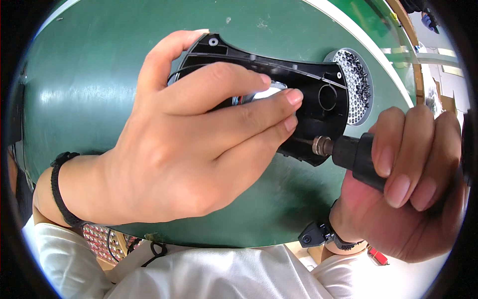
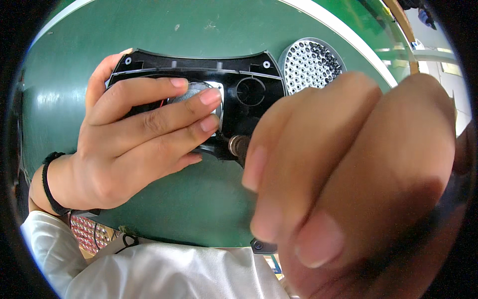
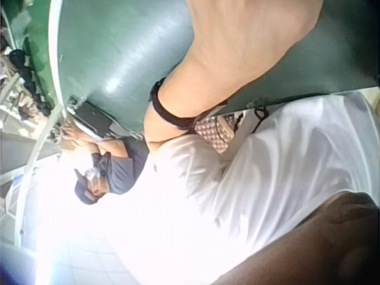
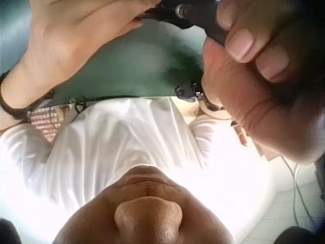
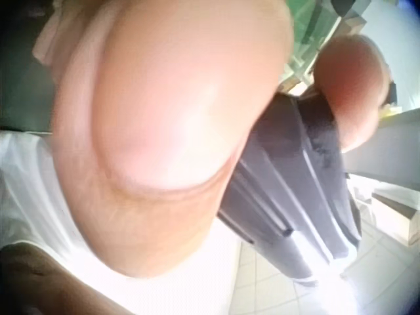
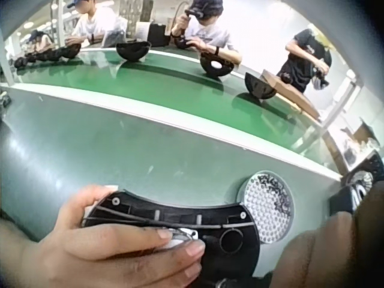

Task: Assembling a speaker into a plastic housing component using an electric screwdriver on an assembly line.

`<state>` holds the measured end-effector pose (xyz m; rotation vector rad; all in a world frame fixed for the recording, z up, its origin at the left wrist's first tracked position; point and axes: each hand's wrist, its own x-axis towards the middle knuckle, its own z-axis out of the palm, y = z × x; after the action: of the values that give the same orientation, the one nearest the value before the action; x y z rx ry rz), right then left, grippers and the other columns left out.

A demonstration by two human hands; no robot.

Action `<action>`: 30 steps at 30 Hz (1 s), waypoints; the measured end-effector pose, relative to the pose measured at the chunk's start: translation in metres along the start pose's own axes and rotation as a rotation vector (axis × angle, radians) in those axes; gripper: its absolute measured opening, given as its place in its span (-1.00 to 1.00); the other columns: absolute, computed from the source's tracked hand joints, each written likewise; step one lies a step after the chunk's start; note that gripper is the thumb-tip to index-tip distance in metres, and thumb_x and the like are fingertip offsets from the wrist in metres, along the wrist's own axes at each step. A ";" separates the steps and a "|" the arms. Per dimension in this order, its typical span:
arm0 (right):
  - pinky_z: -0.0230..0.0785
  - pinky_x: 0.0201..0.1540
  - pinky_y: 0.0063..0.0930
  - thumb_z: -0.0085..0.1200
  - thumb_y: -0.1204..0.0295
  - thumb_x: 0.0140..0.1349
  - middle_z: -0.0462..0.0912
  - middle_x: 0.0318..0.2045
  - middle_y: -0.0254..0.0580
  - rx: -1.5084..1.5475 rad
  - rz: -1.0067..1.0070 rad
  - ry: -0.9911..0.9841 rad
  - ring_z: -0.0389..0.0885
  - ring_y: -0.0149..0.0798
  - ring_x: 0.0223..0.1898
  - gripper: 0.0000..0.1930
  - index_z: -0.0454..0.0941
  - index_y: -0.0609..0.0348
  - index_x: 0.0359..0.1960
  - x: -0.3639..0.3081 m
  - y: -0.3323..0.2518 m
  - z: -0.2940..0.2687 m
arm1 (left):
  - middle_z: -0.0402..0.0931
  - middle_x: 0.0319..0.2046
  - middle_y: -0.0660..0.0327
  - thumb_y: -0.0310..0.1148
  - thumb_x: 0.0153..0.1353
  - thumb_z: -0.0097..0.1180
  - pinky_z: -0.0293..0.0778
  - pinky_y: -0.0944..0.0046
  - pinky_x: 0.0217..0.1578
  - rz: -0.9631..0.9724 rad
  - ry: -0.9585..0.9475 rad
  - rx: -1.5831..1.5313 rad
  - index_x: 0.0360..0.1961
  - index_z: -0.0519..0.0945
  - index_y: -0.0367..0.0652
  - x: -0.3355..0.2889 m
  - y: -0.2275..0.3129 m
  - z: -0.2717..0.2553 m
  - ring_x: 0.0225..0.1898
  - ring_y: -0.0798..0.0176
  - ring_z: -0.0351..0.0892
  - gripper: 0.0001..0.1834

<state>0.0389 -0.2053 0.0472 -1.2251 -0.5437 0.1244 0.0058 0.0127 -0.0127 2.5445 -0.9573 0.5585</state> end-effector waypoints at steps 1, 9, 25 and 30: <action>0.22 -0.24 -0.42 -0.11 0.35 0.44 0.35 -0.49 -0.34 -0.003 -0.001 -0.005 0.38 -0.42 -0.46 -0.69 0.26 0.02 -0.54 0.000 0.001 0.000 | 0.73 -0.01 0.25 -0.28 -0.23 0.41 0.28 -0.10 0.21 0.000 -0.001 -0.006 -0.19 0.77 -0.12 0.000 0.000 0.000 0.02 0.15 0.59 -0.55; 0.22 -0.24 -0.41 -0.09 0.35 0.42 0.35 -0.49 -0.35 -0.029 -0.036 -0.052 0.38 -0.42 -0.47 -0.69 0.26 0.02 -0.55 0.004 0.006 -0.004 | 0.73 -0.02 0.22 -0.28 -0.23 0.39 0.32 -0.08 0.17 0.000 0.009 -0.035 -0.21 0.77 -0.14 0.002 0.001 -0.002 0.00 0.14 0.60 -0.56; 0.22 -0.30 -0.39 -0.14 0.38 0.37 0.31 -0.55 -0.41 -0.111 -0.086 0.002 0.34 -0.43 -0.54 -0.74 0.24 -0.03 -0.53 0.000 0.015 0.000 | 0.73 -0.04 0.25 -0.33 -0.26 0.39 0.31 -0.09 0.15 0.018 0.065 -0.014 -0.21 0.75 -0.13 0.001 0.002 0.008 -0.05 0.16 0.63 -0.56; 0.23 -0.31 -0.39 -0.18 0.38 0.38 0.30 -0.57 -0.41 -0.150 -0.057 0.024 0.36 -0.43 -0.54 -0.77 0.27 -0.01 -0.50 0.002 0.020 0.005 | 0.73 -0.03 0.27 -0.33 -0.24 0.38 0.32 -0.04 0.15 0.025 0.055 -0.015 -0.21 0.76 -0.11 -0.003 -0.004 0.008 -0.03 0.18 0.62 -0.57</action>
<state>0.0419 -0.1935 0.0310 -1.3536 -0.5741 0.0208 0.0085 0.0134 -0.0220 2.4939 -0.9708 0.6235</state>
